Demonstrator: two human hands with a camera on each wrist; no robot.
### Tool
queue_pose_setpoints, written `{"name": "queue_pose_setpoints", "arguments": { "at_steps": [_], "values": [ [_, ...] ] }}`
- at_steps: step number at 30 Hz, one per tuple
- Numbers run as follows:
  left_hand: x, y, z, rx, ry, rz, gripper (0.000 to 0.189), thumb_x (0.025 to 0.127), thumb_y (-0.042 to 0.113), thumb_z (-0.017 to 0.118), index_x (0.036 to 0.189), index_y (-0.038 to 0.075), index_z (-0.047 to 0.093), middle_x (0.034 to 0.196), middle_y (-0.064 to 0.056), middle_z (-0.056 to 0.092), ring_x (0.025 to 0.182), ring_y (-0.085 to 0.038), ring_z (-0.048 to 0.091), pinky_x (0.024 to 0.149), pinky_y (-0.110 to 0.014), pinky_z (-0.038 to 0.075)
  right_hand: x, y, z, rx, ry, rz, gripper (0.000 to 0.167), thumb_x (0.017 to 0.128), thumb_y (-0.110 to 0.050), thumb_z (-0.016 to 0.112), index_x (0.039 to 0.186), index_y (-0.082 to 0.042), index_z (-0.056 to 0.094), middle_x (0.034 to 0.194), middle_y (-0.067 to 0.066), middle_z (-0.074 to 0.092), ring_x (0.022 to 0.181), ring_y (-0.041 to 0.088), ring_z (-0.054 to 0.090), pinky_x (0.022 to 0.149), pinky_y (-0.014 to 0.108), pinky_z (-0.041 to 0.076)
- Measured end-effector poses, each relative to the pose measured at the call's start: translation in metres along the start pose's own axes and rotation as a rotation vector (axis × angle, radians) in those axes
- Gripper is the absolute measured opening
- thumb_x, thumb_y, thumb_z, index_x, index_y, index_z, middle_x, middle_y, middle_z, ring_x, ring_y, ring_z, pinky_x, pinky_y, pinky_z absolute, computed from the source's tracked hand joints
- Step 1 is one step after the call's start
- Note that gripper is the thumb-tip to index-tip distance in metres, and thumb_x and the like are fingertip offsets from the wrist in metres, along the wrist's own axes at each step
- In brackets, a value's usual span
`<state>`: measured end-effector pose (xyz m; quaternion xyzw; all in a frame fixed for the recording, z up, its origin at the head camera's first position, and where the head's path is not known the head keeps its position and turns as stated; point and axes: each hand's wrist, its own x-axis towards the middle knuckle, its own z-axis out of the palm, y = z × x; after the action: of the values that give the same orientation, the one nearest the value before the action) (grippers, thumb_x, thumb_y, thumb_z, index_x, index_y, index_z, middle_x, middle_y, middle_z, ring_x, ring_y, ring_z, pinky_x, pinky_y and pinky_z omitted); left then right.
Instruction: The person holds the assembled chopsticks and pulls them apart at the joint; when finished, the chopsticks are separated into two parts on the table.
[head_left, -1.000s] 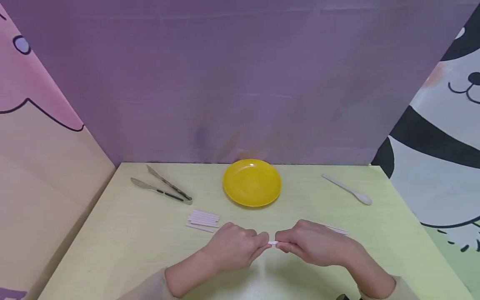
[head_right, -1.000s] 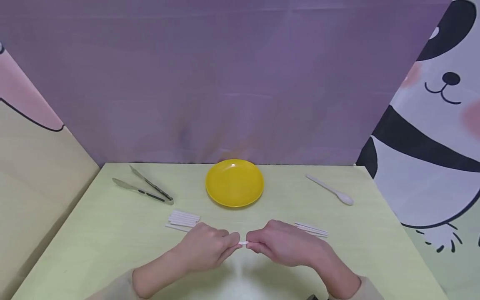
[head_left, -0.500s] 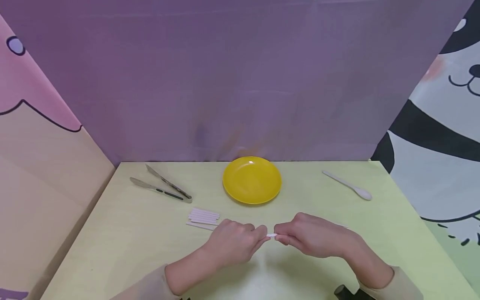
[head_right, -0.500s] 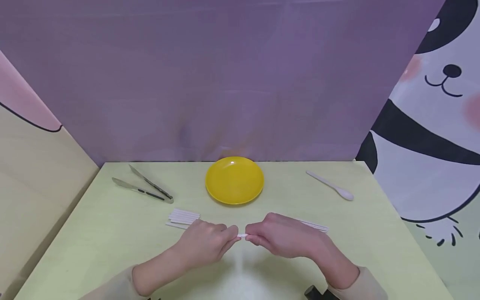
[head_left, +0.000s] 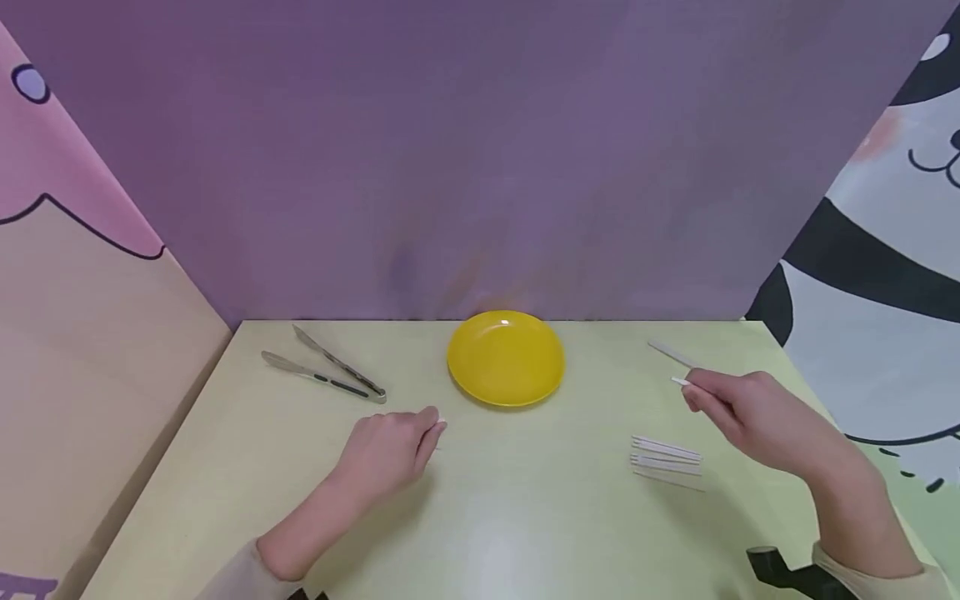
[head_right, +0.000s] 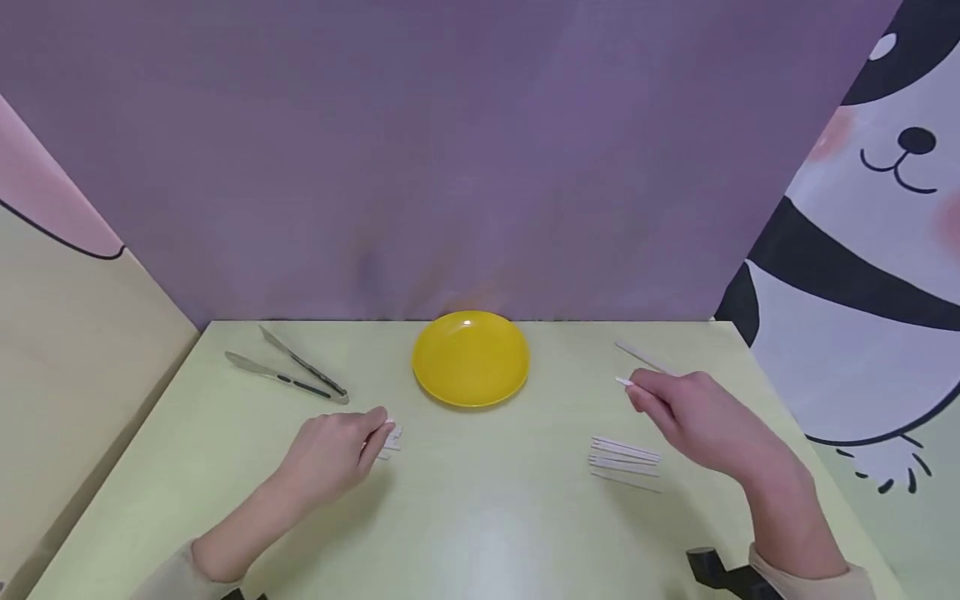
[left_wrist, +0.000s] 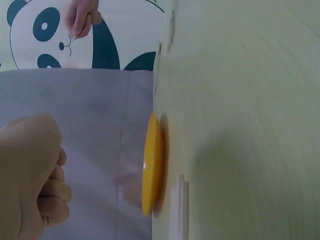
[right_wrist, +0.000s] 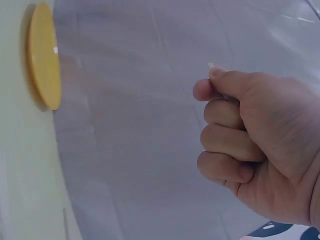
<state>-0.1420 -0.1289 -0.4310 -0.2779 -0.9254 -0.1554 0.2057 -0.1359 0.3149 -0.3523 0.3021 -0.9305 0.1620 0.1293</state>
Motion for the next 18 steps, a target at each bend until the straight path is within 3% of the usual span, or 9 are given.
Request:
{"name": "queue_pose_setpoints", "arguments": {
  "at_steps": [4, 8, 11, 15, 18],
  "values": [
    [-0.007, -0.010, 0.004, -0.109, -0.061, 0.075, 0.027, 0.099, 0.012, 0.063, 0.076, 0.017, 0.051, 0.067, 0.010, 0.037, 0.055, -0.001, 0.030, 0.049, -0.017, 0.026, -0.007, 0.004, 0.011, 0.108, -0.143, 0.049, 0.018, 0.107, -0.004, 0.059, 0.107, -0.023, 0.059, 0.072, -0.026, 0.039, 0.059, -0.010, 0.024, 0.061, 0.018, 0.039],
    [-0.023, -0.023, 0.009, -0.177, -0.144, 0.110, 0.016, 0.095, 0.001, 0.060, 0.089, 0.014, 0.070, 0.085, 0.006, 0.050, 0.071, -0.003, 0.046, 0.061, -0.018, 0.044, -0.022, 0.003, 0.024, 0.195, -0.200, 0.118, 0.016, 0.110, -0.005, 0.052, 0.115, -0.020, 0.049, 0.070, -0.023, 0.025, 0.059, -0.009, 0.020, 0.056, 0.018, 0.032],
    [-0.033, -0.032, 0.013, -0.193, -0.197, 0.137, 0.018, 0.096, -0.001, 0.064, 0.102, 0.009, 0.078, 0.092, 0.004, 0.052, 0.085, -0.006, 0.050, 0.074, -0.020, 0.049, -0.033, 0.009, 0.034, 0.184, -0.161, 0.088, 0.021, 0.106, 0.001, 0.057, 0.109, -0.019, 0.049, 0.074, -0.022, 0.029, 0.063, -0.009, 0.027, 0.060, 0.018, 0.033],
    [-0.039, -0.040, 0.016, -0.219, -0.264, 0.145, 0.021, 0.096, -0.001, 0.072, 0.113, 0.008, 0.081, 0.093, 0.004, 0.057, 0.088, -0.008, 0.051, 0.076, -0.020, 0.049, -0.042, 0.016, 0.050, 0.128, -0.067, 0.013, 0.032, 0.091, 0.008, 0.073, 0.099, -0.020, 0.061, 0.087, -0.019, 0.048, 0.075, -0.010, 0.044, 0.063, 0.017, 0.042],
    [-0.040, -0.043, 0.018, -0.221, -0.288, 0.164, 0.024, 0.093, -0.001, 0.077, 0.115, 0.008, 0.081, 0.096, 0.002, 0.066, 0.088, -0.009, 0.058, 0.078, -0.021, 0.054, -0.050, 0.018, 0.062, 0.095, -0.039, 0.009, 0.034, 0.083, 0.007, 0.082, 0.096, -0.022, 0.069, 0.093, -0.019, 0.056, 0.079, -0.009, 0.049, 0.064, 0.017, 0.046]
  ]
}}
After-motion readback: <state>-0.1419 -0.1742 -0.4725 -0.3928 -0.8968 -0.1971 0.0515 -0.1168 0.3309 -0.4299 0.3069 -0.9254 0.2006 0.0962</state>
